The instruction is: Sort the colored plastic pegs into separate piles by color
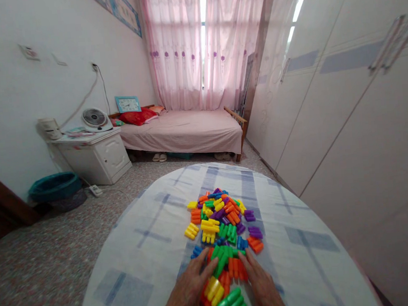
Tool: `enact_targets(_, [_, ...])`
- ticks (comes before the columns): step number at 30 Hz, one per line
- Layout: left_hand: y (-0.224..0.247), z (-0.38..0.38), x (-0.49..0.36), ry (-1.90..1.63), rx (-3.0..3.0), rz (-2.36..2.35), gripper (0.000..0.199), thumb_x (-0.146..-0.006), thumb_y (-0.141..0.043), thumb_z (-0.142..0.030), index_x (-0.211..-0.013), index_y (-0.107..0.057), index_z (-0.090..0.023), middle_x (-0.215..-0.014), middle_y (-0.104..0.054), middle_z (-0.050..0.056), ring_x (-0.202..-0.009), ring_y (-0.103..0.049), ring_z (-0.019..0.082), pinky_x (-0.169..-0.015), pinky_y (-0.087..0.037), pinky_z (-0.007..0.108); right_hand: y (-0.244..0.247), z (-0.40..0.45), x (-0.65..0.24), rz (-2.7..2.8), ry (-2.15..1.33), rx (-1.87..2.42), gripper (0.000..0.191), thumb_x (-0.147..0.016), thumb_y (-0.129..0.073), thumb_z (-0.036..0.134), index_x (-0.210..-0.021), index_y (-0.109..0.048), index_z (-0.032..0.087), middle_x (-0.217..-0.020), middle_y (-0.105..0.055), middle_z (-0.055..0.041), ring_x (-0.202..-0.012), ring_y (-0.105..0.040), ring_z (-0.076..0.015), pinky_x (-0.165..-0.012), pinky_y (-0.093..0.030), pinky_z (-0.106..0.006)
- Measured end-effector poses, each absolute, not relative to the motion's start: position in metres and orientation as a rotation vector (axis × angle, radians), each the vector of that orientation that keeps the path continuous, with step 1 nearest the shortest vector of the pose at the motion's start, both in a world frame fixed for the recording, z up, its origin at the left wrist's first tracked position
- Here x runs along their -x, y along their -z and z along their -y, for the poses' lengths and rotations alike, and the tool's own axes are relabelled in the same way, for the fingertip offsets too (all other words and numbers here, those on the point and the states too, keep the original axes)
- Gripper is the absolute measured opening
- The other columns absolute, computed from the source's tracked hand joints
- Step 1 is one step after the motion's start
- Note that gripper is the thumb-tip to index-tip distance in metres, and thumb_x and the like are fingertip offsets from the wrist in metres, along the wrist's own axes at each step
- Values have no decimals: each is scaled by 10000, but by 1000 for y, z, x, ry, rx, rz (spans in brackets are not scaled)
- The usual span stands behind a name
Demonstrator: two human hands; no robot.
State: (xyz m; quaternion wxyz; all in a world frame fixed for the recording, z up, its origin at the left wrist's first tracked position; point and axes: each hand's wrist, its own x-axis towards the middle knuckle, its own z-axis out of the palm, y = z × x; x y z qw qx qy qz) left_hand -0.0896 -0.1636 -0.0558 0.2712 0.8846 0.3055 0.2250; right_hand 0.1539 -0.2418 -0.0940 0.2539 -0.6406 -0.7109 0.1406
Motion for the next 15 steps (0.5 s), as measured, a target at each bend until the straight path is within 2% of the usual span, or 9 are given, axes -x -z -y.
enact_targets(4, [59,163,69,-761,-2376,-758,924,-560,-704,-203,-1385,-304,-319,-1489,-234,92,-1309,-335,324,-1044,-358,441,76,232,-145,1849,-325,1759,980,-601,-715,437,-1425,-254,177,-1487,-214,-156,-1345,-245,-312,-1045,-291,-459])
enact_targets(9, [49,161,60,-813,-2254,-810,791,-621,-577,-79,-1352,-367,-292,-1468,-285,82,-1327,-322,260,-1067,-347,405,69,219,-130,1679,-386,1740,748,-658,-599,224,-1367,-365,179,-1440,-330,-111,-1335,-280,-262,-1059,-305,-412])
enact_targets(12, [45,155,52,-805,-2093,-909,723,-607,-530,-44,-1296,-458,-253,-1424,-366,89,-1309,-355,251,-1069,-346,406,70,207,-118,1440,-409,1713,617,-708,-518,213,-1316,-422,178,-1339,-451,-96,-1275,-379,-229,-1045,-335,-390])
enact_targets(15, [41,147,42,-794,-1906,-1052,635,-573,-541,-57,-1192,-566,-195,-1371,-433,120,-1275,-399,284,-1068,-337,433,62,193,-111,1206,-483,1663,573,-719,-519,273,-1278,-453,162,-1264,-510,-107,-1192,-469,-234,-1011,-378,-382])
